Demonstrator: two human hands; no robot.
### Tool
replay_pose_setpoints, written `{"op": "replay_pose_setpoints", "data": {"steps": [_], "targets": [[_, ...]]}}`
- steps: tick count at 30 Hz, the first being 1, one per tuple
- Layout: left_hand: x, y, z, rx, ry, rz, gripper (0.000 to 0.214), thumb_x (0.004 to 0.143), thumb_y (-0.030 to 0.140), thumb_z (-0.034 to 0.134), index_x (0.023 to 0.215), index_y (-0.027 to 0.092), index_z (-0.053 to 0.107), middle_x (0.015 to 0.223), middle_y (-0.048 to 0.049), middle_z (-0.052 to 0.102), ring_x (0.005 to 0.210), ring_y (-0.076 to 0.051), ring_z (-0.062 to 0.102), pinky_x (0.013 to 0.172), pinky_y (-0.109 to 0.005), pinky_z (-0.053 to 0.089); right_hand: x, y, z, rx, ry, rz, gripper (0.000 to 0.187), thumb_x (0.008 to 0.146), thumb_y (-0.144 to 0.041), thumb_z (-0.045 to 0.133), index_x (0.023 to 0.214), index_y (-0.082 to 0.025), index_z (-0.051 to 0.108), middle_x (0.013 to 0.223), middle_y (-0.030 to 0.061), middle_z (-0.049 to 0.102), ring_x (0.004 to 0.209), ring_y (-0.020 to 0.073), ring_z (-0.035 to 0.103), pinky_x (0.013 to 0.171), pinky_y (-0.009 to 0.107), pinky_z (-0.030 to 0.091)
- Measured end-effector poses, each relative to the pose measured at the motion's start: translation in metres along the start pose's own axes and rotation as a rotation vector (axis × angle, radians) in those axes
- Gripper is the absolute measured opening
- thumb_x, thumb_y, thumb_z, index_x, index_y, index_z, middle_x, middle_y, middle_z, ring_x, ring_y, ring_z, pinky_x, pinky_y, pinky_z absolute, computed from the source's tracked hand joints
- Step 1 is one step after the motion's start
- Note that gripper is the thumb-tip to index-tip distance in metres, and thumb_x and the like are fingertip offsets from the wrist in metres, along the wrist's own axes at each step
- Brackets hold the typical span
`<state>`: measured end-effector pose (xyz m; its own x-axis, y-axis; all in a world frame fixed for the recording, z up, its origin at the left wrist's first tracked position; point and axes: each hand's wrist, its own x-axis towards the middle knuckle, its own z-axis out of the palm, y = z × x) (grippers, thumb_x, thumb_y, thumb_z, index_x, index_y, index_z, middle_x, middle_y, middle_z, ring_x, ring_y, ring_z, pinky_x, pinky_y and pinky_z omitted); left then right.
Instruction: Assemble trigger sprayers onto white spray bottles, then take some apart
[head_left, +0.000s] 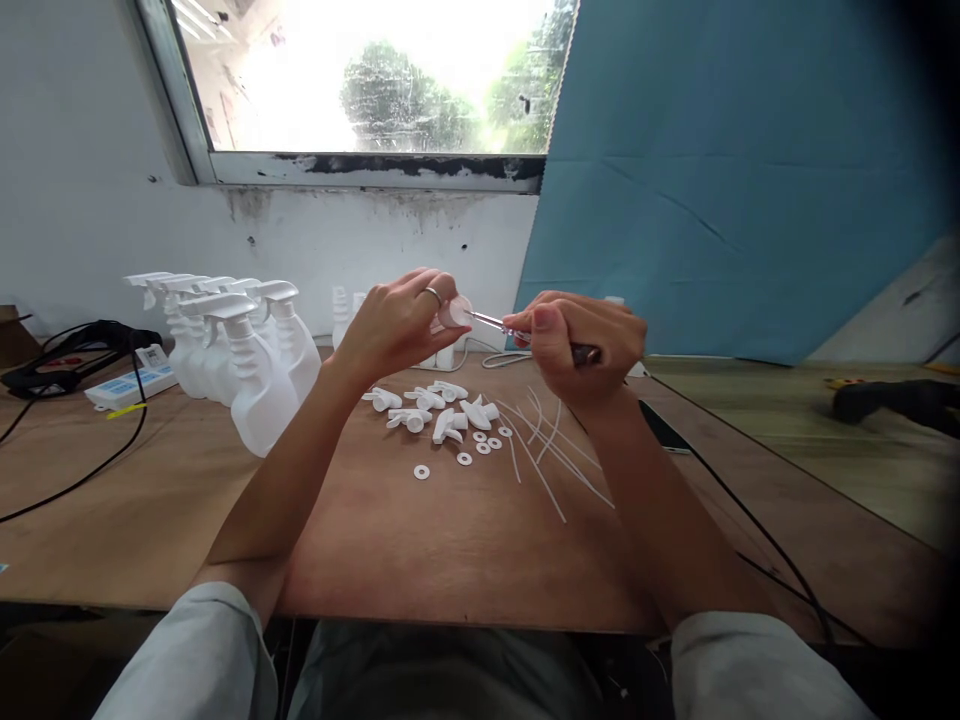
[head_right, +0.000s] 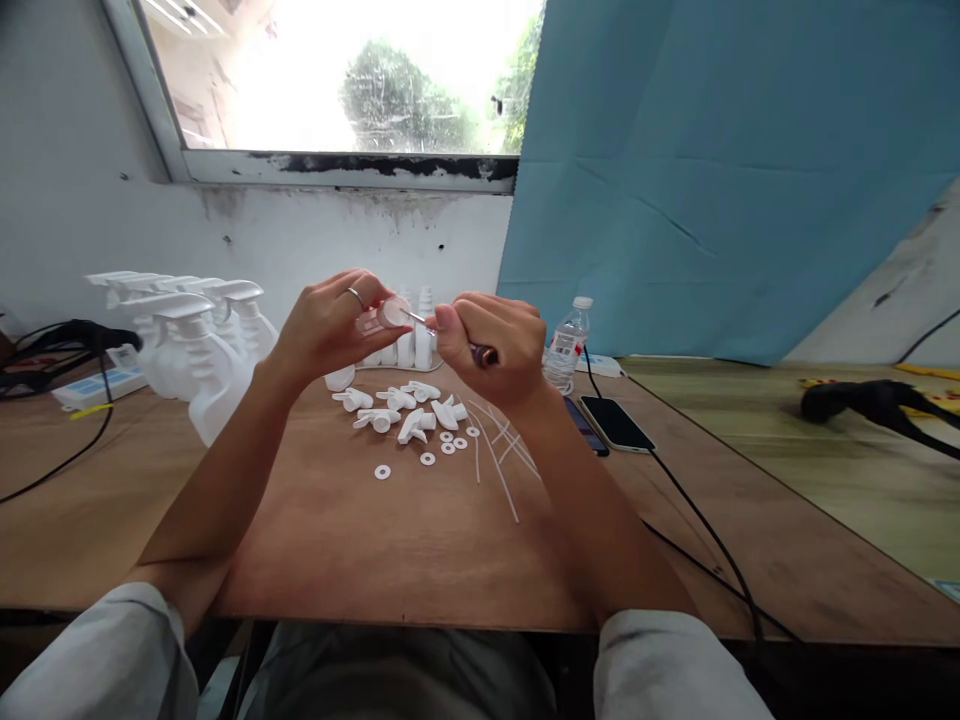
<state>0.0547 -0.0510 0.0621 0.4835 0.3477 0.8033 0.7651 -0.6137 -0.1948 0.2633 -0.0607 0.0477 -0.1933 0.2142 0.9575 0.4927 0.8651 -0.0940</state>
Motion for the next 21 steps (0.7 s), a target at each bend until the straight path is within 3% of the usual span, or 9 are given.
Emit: {"op": "replay_pose_setpoints", "data": {"steps": [3,9,12,16,21], "targets": [[-0.002,-0.006,-0.001,-0.035,0.053,-0.035,0.028,0.091,0.047,0.057,0.101,0.021,0.055,0.096,-0.0074,0.066,0.096,-0.022,0.063,0.074,-0.033,0.047,-0.001,0.003,0.005,-0.028,0.148,-0.051,0.056,0.098,-0.058,0.034,0.067,-0.023,0.066,0.055,0.0030,0.057,0.055,0.0146,0.059,0.055,0.031,0.046],[-0.002,-0.006,0.004,-0.086,0.040,-0.070,0.031,0.089,0.050,0.058,0.099,0.021,0.056,0.094,-0.0062,0.066,0.092,-0.021,0.063,0.076,-0.034,0.047,0.001,-0.003,0.005,0.072,0.230,0.073,0.051,0.098,-0.052,0.040,0.068,-0.022,0.069,0.056,0.0016,0.060,0.050,0.0130,0.058,0.054,0.031,0.048],[-0.001,-0.006,0.010,-0.107,0.045,-0.056,0.031,0.088,0.050,0.059,0.094,0.020,0.055,0.092,-0.0060,0.066,0.087,-0.019,0.063,0.073,-0.032,0.047,0.002,-0.005,0.005,0.144,0.233,0.125,0.048,0.099,-0.048,0.043,0.067,-0.023,0.069,0.058,0.0020,0.062,0.052,0.0143,0.060,0.054,0.031,0.049],[-0.002,-0.006,0.016,-0.115,0.057,-0.024,0.030,0.087,0.049,0.060,0.091,0.020,0.055,0.090,-0.0051,0.067,0.083,-0.017,0.063,0.070,-0.030,0.047,0.001,-0.002,0.006,0.093,0.185,0.221,0.054,0.101,-0.052,0.033,0.070,-0.023,0.068,0.061,0.0048,0.064,0.059,0.0182,0.066,0.054,0.033,0.051],[-0.002,-0.006,0.021,-0.120,0.103,0.015,0.031,0.087,0.049,0.061,0.088,0.019,0.054,0.086,-0.0047,0.067,0.079,-0.016,0.063,0.067,-0.028,0.048,-0.001,-0.001,0.009,0.177,0.254,0.245,0.055,0.098,-0.056,0.040,0.063,-0.022,0.065,0.061,0.0051,0.065,0.058,0.0183,0.067,0.053,0.033,0.050]]}}
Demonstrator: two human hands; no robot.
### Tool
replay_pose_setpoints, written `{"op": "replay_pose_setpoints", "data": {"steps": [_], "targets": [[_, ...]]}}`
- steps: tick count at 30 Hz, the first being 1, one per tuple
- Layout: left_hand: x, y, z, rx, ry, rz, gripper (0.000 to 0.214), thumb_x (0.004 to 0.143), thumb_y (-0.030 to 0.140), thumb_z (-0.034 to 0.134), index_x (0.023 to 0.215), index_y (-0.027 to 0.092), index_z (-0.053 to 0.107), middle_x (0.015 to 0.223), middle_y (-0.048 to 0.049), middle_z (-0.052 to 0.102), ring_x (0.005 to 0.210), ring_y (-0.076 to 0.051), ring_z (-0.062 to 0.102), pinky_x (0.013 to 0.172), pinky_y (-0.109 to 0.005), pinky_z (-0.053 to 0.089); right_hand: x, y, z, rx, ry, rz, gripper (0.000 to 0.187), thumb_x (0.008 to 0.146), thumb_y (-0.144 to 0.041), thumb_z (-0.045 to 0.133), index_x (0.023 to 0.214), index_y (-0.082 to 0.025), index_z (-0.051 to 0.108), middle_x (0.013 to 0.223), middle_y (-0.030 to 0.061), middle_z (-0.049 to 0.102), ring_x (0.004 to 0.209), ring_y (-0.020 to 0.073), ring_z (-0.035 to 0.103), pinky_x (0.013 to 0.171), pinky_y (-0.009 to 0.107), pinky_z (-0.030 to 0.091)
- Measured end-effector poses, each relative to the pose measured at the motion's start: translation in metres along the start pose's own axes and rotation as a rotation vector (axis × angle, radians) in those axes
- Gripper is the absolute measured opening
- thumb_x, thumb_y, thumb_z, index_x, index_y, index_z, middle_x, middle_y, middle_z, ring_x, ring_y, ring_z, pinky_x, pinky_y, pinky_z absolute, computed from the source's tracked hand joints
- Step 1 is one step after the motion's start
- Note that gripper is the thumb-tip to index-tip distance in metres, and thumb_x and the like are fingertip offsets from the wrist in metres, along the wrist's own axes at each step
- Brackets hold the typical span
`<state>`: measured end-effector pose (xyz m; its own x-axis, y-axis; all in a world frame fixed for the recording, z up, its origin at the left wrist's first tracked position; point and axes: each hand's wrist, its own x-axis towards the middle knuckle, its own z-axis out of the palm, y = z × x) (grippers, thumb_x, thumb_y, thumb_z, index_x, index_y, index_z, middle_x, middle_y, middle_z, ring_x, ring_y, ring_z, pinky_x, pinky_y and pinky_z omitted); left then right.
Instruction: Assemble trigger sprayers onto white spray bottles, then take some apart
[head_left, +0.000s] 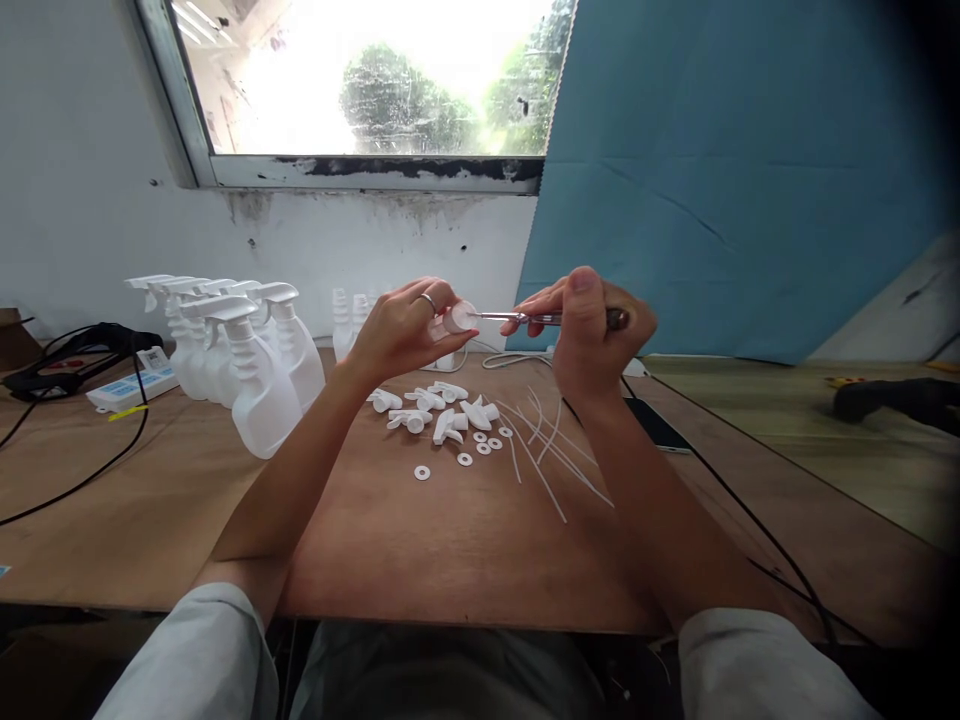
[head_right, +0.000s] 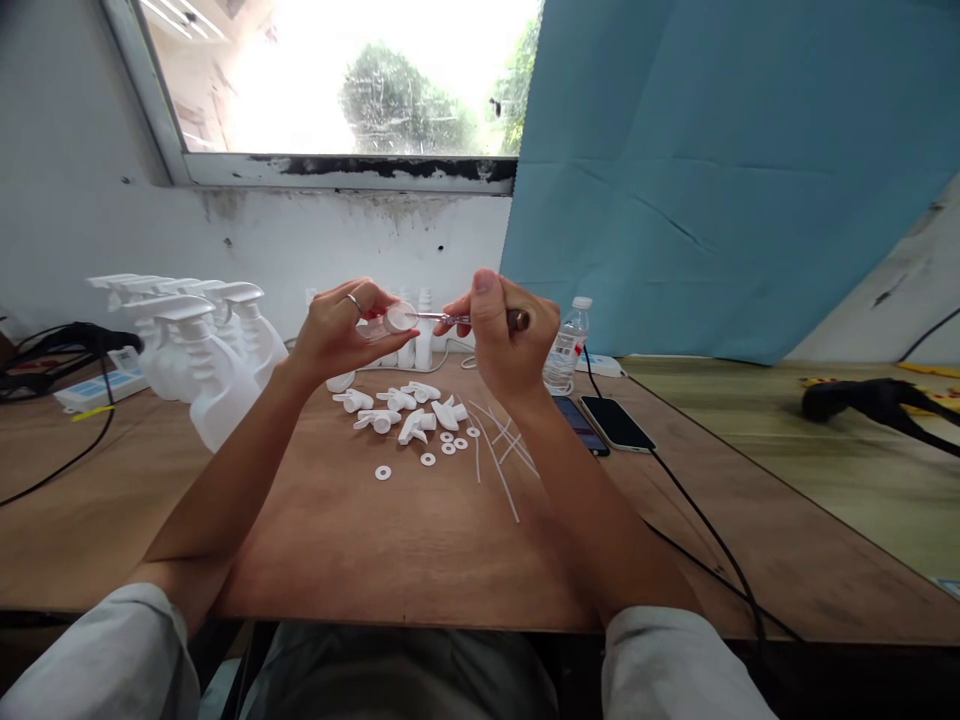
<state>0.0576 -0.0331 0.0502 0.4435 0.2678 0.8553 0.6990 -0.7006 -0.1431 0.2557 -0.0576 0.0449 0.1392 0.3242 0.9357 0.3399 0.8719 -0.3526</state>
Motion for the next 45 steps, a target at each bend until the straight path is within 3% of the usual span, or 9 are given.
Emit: {"op": "replay_pose_setpoints", "data": {"steps": [6,12,18,23,28,34,39,45], "targets": [[0.001,-0.005,0.009,0.007,0.154,0.103,0.034,0.085,0.050,0.065,0.090,0.018,0.055,0.080,-0.0024,0.066,0.073,-0.014,0.064,0.061,-0.025,0.047,-0.001,0.002,0.009,0.155,0.132,-0.070,0.053,0.096,-0.052,0.047,0.056,-0.022,0.062,0.053,0.0017,0.059,0.049,0.0154,0.062,0.046,0.030,0.044],[0.000,-0.005,0.012,-0.023,0.189,0.085,0.032,0.083,0.046,0.069,0.090,0.017,0.056,0.081,-0.0023,0.067,0.074,-0.013,0.064,0.063,-0.024,0.048,-0.004,0.003,0.011,0.112,0.142,-0.078,0.053,0.097,-0.052,0.045,0.056,-0.023,0.062,0.052,0.0026,0.061,0.051,0.0164,0.063,0.047,0.031,0.047],[-0.001,-0.007,0.004,-0.187,-0.022,0.039,0.032,0.076,0.042,0.076,0.086,0.017,0.060,0.075,0.0010,0.063,0.064,-0.009,0.057,0.059,-0.021,0.045,0.001,0.007,0.003,0.203,0.019,-0.110,0.050,0.094,-0.049,0.053,0.055,-0.021,0.065,0.049,0.0017,0.059,0.045,0.0142,0.060,0.042,0.029,0.041],[-0.001,-0.007,0.000,-0.263,-0.235,0.033,0.033,0.076,0.044,0.075,0.090,0.017,0.063,0.076,-0.0006,0.063,0.069,-0.012,0.059,0.060,-0.022,0.045,0.009,0.011,0.001,0.249,-0.068,0.090,0.050,0.090,-0.051,0.057,0.052,-0.020,0.060,0.044,0.0008,0.055,0.037,0.0124,0.054,0.038,0.027,0.038],[0.001,-0.002,-0.005,-0.256,-0.333,0.054,0.030,0.080,0.044,0.072,0.091,0.017,0.061,0.088,-0.0030,0.066,0.073,-0.013,0.058,0.062,-0.023,0.042,0.014,0.013,0.001,0.281,-0.090,0.254,0.050,0.088,-0.049,0.059,0.049,-0.020,0.056,0.042,0.0009,0.050,0.035,0.0123,0.053,0.035,0.026,0.035],[0.003,0.002,-0.010,-0.306,-0.402,0.114,0.026,0.083,0.042,0.069,0.092,0.018,0.061,0.088,-0.0032,0.064,0.073,-0.013,0.055,0.064,-0.025,0.041,0.024,0.009,-0.003,0.331,-0.124,0.473,0.047,0.084,-0.042,0.059,0.044,-0.019,0.055,0.038,0.0004,0.045,0.029,0.0112,0.045,0.030,0.025,0.035],[0.002,-0.001,-0.010,-0.358,-0.347,0.121,0.027,0.081,0.043,0.072,0.093,0.020,0.063,0.088,-0.0025,0.065,0.076,-0.013,0.056,0.066,-0.026,0.043,0.028,0.008,-0.004,0.368,-0.115,0.539,0.045,0.084,-0.041,0.057,0.044,-0.018,0.055,0.035,-0.0011,0.041,0.029,0.0118,0.045,0.032,0.026,0.041],[0.001,-0.004,-0.005,-0.470,-0.137,-0.045,0.038,0.070,0.048,0.080,0.089,0.018,0.066,0.078,-0.0007,0.063,0.072,-0.011,0.057,0.066,-0.022,0.047,0.026,0.009,-0.003,0.461,-0.033,0.547,0.043,0.087,-0.042,0.054,0.051,-0.018,0.057,0.037,-0.0022,0.040,0.035,0.0132,0.050,0.046,0.033,0.052]]}}
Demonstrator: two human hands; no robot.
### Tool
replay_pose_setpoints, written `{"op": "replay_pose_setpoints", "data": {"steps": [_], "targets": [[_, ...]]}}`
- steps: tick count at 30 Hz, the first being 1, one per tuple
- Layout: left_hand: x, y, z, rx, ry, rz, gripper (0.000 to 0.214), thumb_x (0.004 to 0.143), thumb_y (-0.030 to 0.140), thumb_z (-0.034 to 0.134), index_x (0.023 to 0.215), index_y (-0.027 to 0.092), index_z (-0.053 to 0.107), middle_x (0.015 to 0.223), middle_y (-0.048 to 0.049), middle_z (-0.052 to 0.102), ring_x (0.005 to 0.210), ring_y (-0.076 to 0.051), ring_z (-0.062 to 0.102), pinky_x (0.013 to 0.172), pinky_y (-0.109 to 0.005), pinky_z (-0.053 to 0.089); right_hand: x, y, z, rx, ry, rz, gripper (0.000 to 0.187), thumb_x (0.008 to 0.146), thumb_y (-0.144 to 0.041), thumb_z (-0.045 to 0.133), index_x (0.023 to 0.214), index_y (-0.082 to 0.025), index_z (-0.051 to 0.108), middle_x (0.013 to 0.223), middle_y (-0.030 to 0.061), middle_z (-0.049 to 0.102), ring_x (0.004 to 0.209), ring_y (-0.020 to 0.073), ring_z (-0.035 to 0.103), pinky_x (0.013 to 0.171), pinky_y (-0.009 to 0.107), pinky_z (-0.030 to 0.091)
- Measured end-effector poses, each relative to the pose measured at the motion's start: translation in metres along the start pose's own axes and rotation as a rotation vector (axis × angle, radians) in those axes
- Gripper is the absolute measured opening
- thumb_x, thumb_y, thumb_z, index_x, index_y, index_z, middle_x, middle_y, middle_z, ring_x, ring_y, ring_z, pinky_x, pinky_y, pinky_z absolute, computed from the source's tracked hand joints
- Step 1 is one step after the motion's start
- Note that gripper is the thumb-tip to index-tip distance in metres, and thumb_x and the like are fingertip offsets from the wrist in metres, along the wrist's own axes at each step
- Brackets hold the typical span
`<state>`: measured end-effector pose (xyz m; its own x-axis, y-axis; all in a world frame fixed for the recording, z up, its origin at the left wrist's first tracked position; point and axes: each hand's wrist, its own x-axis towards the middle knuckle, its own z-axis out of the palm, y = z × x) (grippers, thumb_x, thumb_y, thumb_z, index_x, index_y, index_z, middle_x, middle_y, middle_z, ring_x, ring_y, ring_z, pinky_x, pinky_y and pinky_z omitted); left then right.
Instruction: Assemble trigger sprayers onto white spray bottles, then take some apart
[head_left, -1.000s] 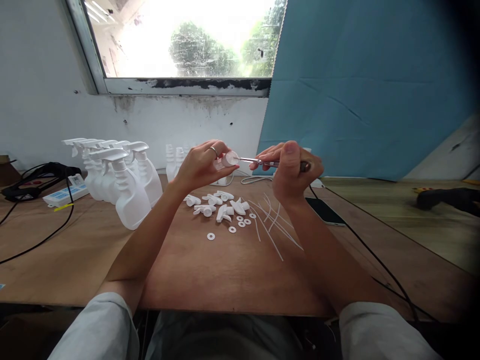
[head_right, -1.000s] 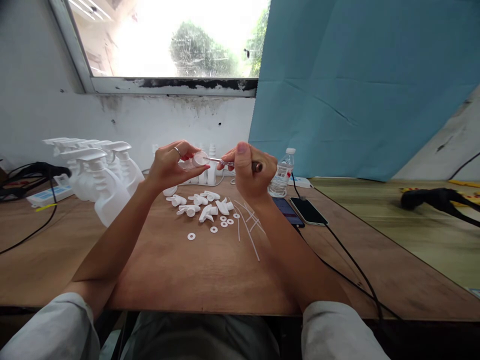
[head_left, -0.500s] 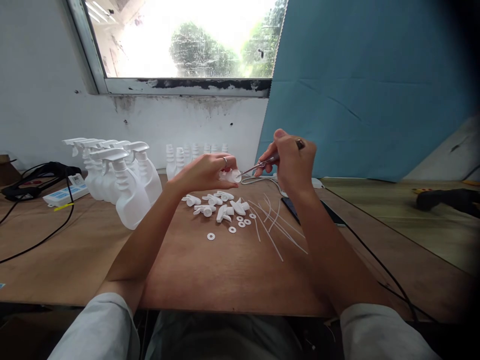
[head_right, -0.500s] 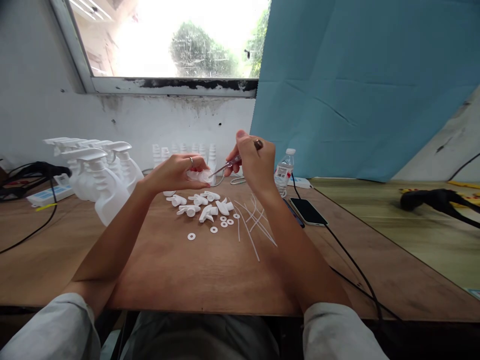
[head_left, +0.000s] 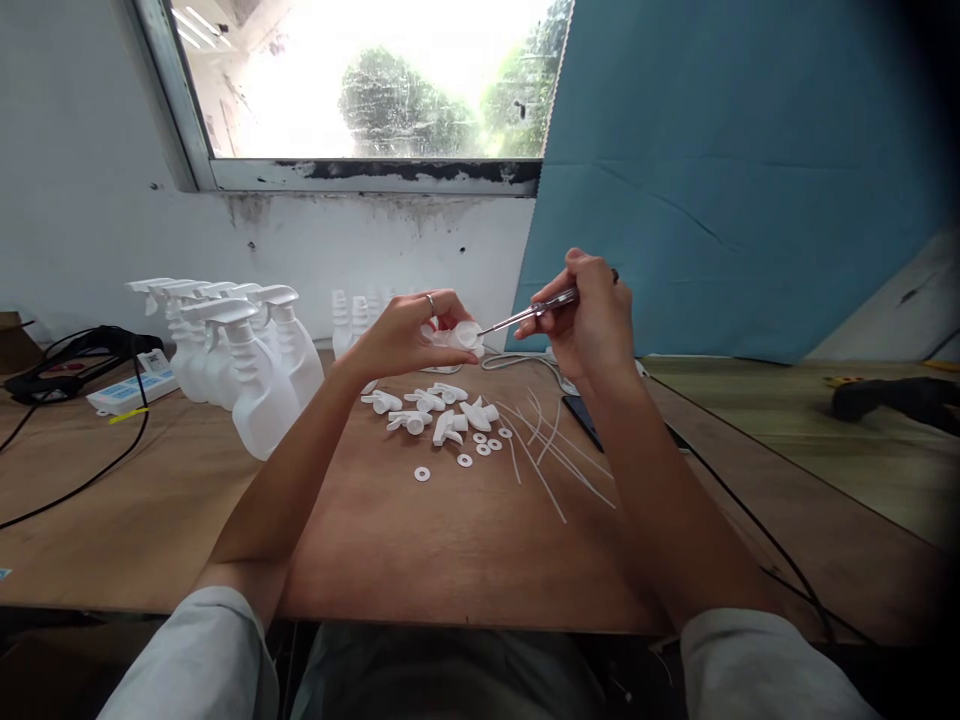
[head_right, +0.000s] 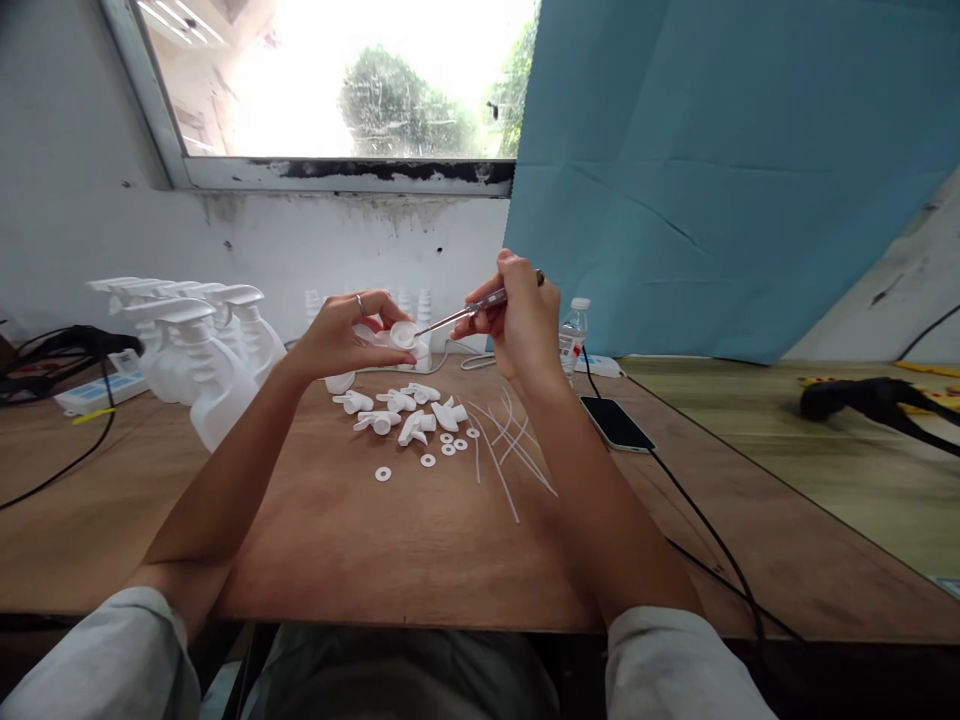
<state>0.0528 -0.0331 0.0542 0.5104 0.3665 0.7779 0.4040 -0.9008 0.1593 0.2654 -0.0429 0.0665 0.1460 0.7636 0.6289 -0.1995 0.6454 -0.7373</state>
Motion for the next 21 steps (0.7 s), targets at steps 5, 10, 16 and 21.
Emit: {"op": "replay_pose_setpoints", "data": {"steps": [5,10,16,21], "targets": [[0.003,0.008,0.003,-0.057,0.049,-0.084,0.038,0.066,0.046,0.083,0.087,0.019,0.067,0.074,0.0013,0.059,0.069,-0.010,0.056,0.063,-0.021,0.046,0.005,0.007,-0.001,0.043,-0.003,-0.011,0.043,0.086,-0.048,0.054,0.055,-0.019,0.058,0.041,-0.0024,0.043,0.039,0.0127,0.051,0.049,0.033,0.053],[0.003,0.011,0.002,-0.062,0.018,-0.107,0.038,0.068,0.047,0.081,0.090,0.020,0.068,0.078,-0.0004,0.061,0.073,-0.011,0.057,0.064,-0.022,0.046,0.016,0.014,-0.012,0.007,-0.098,-0.030,0.043,0.082,-0.055,0.056,0.055,-0.022,0.053,0.038,-0.0042,0.038,0.037,0.0123,0.048,0.043,0.030,0.050],[0.002,0.007,0.000,-0.046,0.001,-0.087,0.039,0.068,0.048,0.081,0.092,0.020,0.069,0.080,-0.0013,0.062,0.074,-0.011,0.056,0.062,-0.022,0.045,0.015,0.014,-0.012,0.060,-0.104,0.101,0.037,0.080,-0.046,0.060,0.054,-0.020,0.054,0.037,-0.0041,0.040,0.037,0.0112,0.048,0.042,0.026,0.049],[0.002,0.010,-0.001,-0.075,-0.022,-0.085,0.036,0.070,0.046,0.080,0.090,0.019,0.068,0.082,-0.0010,0.063,0.076,-0.011,0.057,0.064,-0.021,0.045,0.013,0.014,-0.007,0.071,-0.069,0.080,0.036,0.082,-0.045,0.057,0.055,-0.020,0.053,0.040,-0.0041,0.040,0.040,0.0117,0.050,0.045,0.028,0.050]]}}
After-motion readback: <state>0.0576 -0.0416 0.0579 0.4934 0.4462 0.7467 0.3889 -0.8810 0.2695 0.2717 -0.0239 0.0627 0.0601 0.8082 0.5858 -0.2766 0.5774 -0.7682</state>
